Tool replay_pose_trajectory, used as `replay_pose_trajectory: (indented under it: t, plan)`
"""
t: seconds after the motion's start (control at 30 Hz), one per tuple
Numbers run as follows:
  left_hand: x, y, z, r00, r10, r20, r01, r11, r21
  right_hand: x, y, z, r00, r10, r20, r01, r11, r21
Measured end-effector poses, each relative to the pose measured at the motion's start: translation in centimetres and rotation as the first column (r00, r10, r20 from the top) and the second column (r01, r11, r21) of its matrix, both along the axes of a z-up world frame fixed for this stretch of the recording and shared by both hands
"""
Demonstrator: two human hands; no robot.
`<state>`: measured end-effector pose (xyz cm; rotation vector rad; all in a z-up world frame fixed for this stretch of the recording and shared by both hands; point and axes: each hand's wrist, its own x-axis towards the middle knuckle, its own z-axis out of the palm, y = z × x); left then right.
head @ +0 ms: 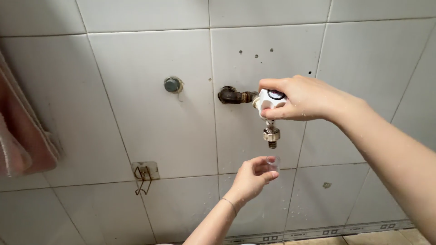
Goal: Washing and rinsing baby bottles and their components in a basin
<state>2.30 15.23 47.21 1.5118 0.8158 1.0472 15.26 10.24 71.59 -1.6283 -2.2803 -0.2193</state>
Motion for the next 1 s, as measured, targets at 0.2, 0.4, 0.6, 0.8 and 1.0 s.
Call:
replay_pose_trajectory:
  t: [0.2,0.4,0.6,0.8,1.0]
  plan:
    - [-0.1,0.4,0.1,1.000,-0.005,-0.011,0.004,0.995,-0.099,0.2,0.2,-0.3,1.000,0.011,0.022,-0.011,1.000,-0.021]
    - [-0.7,0.6,-1.6,0.998,-0.057,-0.004,0.057,0.994,-0.094,-0.2,-0.2,-0.6,0.999,-0.046,0.018,0.047,0.999,-0.023]
    - [-0.2,-0.2,-1.2,0.995,-0.062,-0.075,0.057,0.996,-0.065,-0.3,0.5,-1.8,0.994,-0.089,0.067,0.080,0.988,0.130]
    - [4.3,-0.7,-2.1,0.968,-0.191,-0.161,0.137,0.945,-0.299,-1.8,0.4,-4.3,0.959,-0.230,-0.167,0.266,0.934,0.237]
    - [13.5,3.7,-13.6,0.653,-0.601,0.461,0.566,-0.017,-0.824,4.4,0.4,-6.7,0.847,0.194,-0.494,-0.126,0.978,0.168]
